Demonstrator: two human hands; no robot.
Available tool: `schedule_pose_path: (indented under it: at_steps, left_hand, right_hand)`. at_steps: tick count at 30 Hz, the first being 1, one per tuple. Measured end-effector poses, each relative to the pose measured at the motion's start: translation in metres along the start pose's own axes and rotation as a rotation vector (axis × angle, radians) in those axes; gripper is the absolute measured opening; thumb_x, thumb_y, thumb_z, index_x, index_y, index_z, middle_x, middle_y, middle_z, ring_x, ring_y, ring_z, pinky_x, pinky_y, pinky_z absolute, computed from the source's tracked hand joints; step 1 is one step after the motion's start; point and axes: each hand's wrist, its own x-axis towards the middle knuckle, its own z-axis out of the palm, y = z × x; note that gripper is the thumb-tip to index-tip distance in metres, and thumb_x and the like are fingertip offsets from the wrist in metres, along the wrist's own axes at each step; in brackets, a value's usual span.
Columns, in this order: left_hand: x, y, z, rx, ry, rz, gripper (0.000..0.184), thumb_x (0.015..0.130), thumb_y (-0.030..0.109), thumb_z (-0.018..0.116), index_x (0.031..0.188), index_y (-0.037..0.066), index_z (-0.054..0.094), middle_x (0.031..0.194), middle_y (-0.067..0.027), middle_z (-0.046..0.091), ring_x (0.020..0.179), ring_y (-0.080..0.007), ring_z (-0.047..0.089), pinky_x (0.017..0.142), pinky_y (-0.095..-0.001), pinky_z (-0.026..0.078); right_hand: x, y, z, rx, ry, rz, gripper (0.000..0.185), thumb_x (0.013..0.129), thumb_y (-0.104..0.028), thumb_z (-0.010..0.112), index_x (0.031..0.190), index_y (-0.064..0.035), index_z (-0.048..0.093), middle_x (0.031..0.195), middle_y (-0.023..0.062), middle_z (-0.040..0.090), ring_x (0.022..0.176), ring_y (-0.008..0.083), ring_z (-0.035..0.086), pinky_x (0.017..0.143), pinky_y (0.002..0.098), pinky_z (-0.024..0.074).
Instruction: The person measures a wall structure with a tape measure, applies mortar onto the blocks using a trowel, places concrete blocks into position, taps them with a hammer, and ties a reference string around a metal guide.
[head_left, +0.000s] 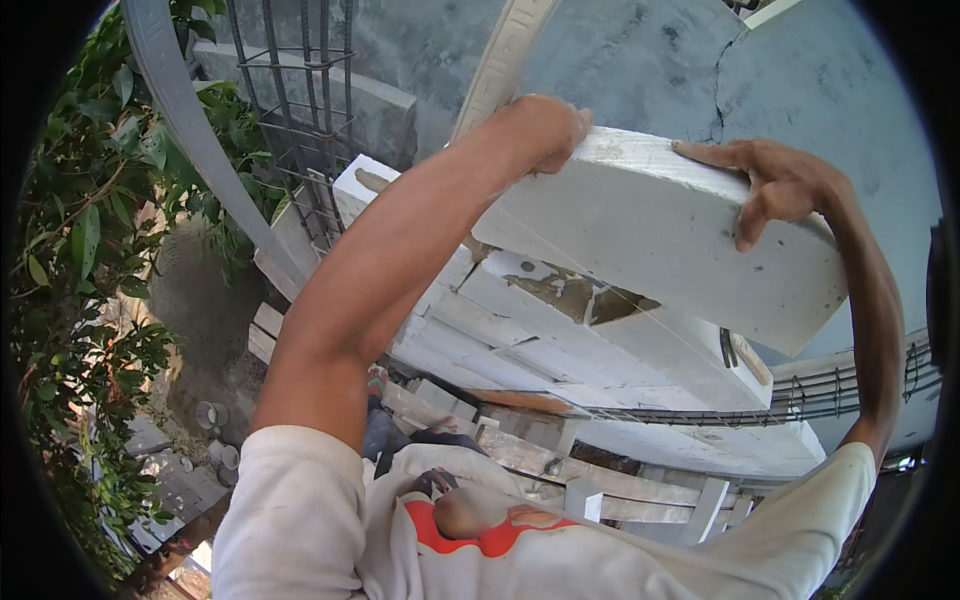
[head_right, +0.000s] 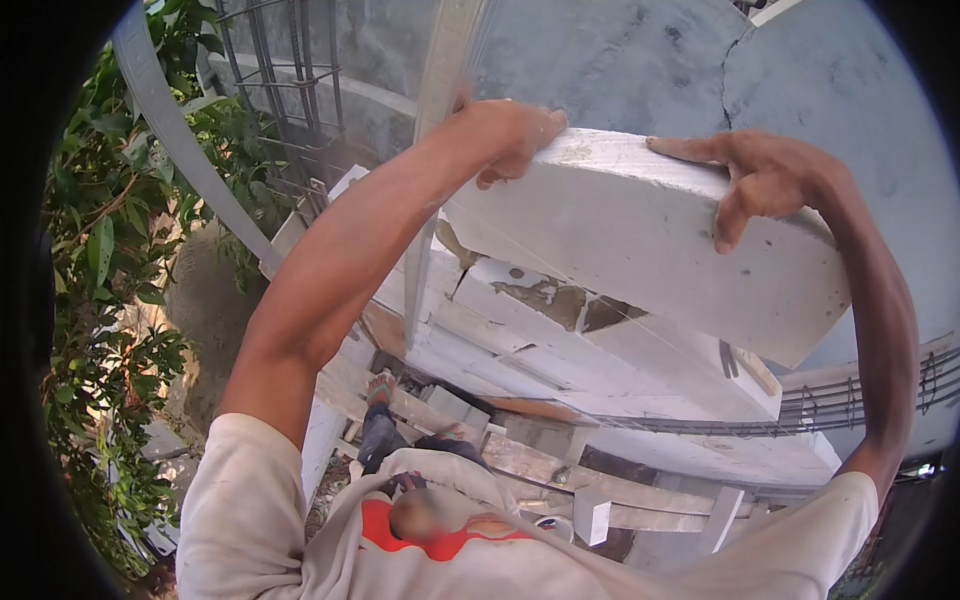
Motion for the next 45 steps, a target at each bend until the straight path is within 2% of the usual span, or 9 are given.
schedule_pose_path:
  at_steps: [4,7,10,15,19,25,29,35,45]
  left_hand:
    - [-0.008,-0.001,0.027,0.133,0.297,0.129,0.084,0.084,-0.011,0.071,0.159,0.005,0.037,0.145,-0.0145,0.058,0.131,-0.0375,0.061,0.107,-0.0452,0.056]
    - [-0.090,-0.016,0.051,-0.310,0.665,0.656,0.068,0.084,-0.008,0.072,0.148,-0.005,0.049,0.141,-0.0225,0.062,0.128,-0.0326,0.065,0.105,-0.0458,0.058]
    - [-0.177,-0.100,0.039,-1.102,0.333,0.828,0.052,0.084,-0.003,0.073,0.135,-0.003,0.063,0.123,-0.0168,0.075,0.101,-0.0241,0.077,0.083,-0.0329,0.063]
    - [-0.093,-0.207,0.063,-0.814,0.599,0.084,0.068,0.083,0.011,0.076,0.146,-0.001,0.053,0.148,-0.0209,0.058,0.131,-0.0292,0.063,0.106,-0.0392,0.055]
    - [0.002,-0.193,0.083,-0.344,0.461,0.354,0.096,0.077,0.021,0.085,0.161,0.012,0.040,0.167,-0.0162,0.039,0.156,-0.0359,0.033,0.128,-0.0543,0.028]
    - [0.031,-0.148,0.061,-0.337,0.144,0.565,0.103,0.070,0.040,0.090,0.158,0.012,0.045,0.153,-0.0167,0.052,0.144,-0.0370,0.046,0.124,-0.0536,0.035]
    - [0.041,-0.152,0.043,-0.383,0.010,0.582,0.106,0.060,0.030,0.093,0.154,0.007,0.049,0.141,-0.0153,0.061,0.133,-0.0375,0.056,0.119,-0.0463,0.044]
    - [0.006,-0.183,-0.035,-0.287,0.278,0.356,0.121,0.030,-0.001,0.083,0.147,0.001,0.055,0.139,-0.0174,0.066,0.127,-0.0372,0.063,0.112,-0.0406,0.051]
    - [-0.018,-0.232,-0.071,-0.143,0.316,0.247,0.122,0.028,-0.002,0.082,0.147,-0.001,0.053,0.139,-0.0180,0.064,0.128,-0.0367,0.060,0.113,-0.0385,0.048]
  right_hand:
    - [0.015,-0.012,-0.005,-0.032,-0.059,0.063,0.135,0.025,-0.021,0.077,0.157,-0.0192,0.053,0.120,0.0210,0.076,0.098,0.0336,0.078,0.100,0.0464,0.0611]
    - [0.025,-0.017,-0.008,-0.076,-0.072,0.088,0.135,0.024,-0.019,0.078,0.157,-0.0200,0.054,0.120,0.0202,0.077,0.100,0.0325,0.078,0.101,0.0432,0.0603]
    - [0.030,-0.011,-0.008,-0.145,-0.055,0.073,0.136,0.023,-0.020,0.078,0.156,-0.0190,0.054,0.120,0.0204,0.076,0.098,0.0314,0.077,0.099,0.0427,0.0605]
    - [0.037,-0.015,-0.015,-0.174,-0.039,0.083,0.135,0.021,-0.019,0.078,0.154,-0.0153,0.057,0.115,0.0202,0.078,0.094,0.0298,0.078,0.096,0.0421,0.0619]
    - [0.047,-0.026,-0.026,-0.148,-0.077,0.102,0.135,0.020,-0.017,0.077,0.153,-0.0151,0.058,0.107,0.0183,0.079,0.087,0.0314,0.079,0.091,0.0415,0.0640]
    - [0.056,-0.042,-0.043,-0.161,-0.103,0.124,0.136,0.018,-0.017,0.076,0.153,-0.0132,0.058,0.105,0.0185,0.079,0.086,0.0315,0.079,0.090,0.0389,0.0643]
    - [0.057,-0.047,-0.048,-0.172,-0.122,0.144,0.137,0.017,-0.018,0.076,0.153,-0.0140,0.058,0.111,0.0191,0.078,0.090,0.0327,0.079,0.091,0.0403,0.0642]
    - [0.053,-0.037,-0.038,-0.086,0.072,0.078,0.139,0.020,-0.019,0.073,0.158,-0.0210,0.053,0.118,0.0217,0.076,0.094,0.0363,0.077,0.095,0.0461,0.0635]
    - [0.097,-0.054,-0.023,0.067,0.205,-0.074,0.137,0.027,-0.017,0.073,0.161,-0.0271,0.047,0.126,0.0215,0.074,0.104,0.0371,0.075,0.100,0.0532,0.0614]
